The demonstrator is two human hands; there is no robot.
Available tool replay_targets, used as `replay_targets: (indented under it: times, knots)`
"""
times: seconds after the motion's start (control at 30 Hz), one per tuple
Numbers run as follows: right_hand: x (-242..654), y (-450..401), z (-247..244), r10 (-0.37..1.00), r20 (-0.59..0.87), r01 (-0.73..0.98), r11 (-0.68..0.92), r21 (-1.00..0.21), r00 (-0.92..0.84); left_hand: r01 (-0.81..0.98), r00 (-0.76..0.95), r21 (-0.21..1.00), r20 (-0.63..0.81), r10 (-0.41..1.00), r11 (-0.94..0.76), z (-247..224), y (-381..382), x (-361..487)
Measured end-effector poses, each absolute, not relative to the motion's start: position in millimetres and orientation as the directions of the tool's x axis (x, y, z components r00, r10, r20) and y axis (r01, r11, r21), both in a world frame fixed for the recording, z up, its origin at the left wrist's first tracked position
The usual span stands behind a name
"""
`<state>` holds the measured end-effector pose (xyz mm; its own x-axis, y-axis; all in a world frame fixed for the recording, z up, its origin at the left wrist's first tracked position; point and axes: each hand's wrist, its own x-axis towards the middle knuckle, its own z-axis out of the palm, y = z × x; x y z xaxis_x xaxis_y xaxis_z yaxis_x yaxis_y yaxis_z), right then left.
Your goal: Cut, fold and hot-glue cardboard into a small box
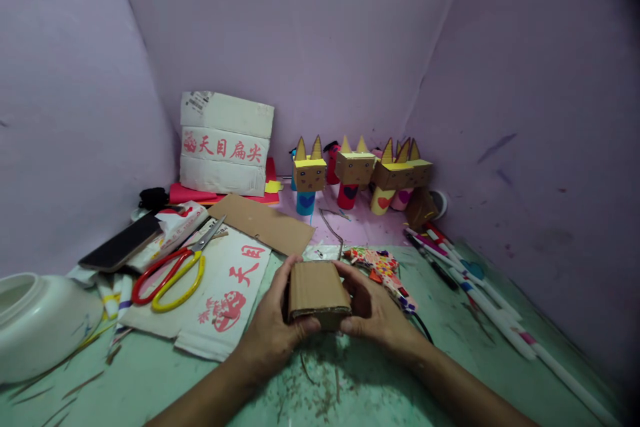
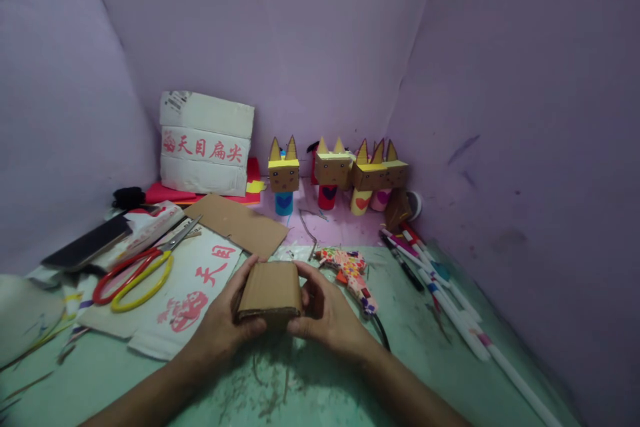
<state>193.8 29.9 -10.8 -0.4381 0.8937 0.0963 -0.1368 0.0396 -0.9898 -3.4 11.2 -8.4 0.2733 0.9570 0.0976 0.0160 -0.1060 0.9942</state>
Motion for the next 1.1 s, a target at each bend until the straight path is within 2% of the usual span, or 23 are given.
replay_targets:
  times: [0.2, 0.5, 0.87, 1.0, 1.1]
  knots:
    - [189.7, 29.1, -10.9, 0.88, 0.13, -0.191, 0.046, -0.98, -0.457, 0.01, 0.314, 0.99, 0.131, 0.94, -0.141, -6.7, 9.7, -3.7]
    - [192.9, 26.6, -10.1, 0.885, 0.124, -0.146, 0.064, -0.987, -0.448, -0.036, 0.306, 0.985, 0.173, 0.936, -0.17, -9.1, 7.0, -1.3]
    - [191.8, 21.2, -11.9, 0.902, 0.132, -0.14, 0.08, -0.987, -0.411, 0.18, 0.304, 0.939, 0.232, 0.924, -0.294, -6.1, 2.5, -3.4]
    - [194.9, 17.9, -8.4, 0.905, 0.158, -0.052, 0.15, -0.987, -0.395, 0.243, 0.305, 0.885, 0.319, 0.897, -0.397, -9.7, 6.3, -4.4]
    - [195.8, 17.7, -7.8, 0.902, 0.172, -0.05, 0.166, -0.985, -0.395, 0.254, 0.297, 0.877, 0.331, 0.896, -0.408, -13.4, 10.1, -4.6]
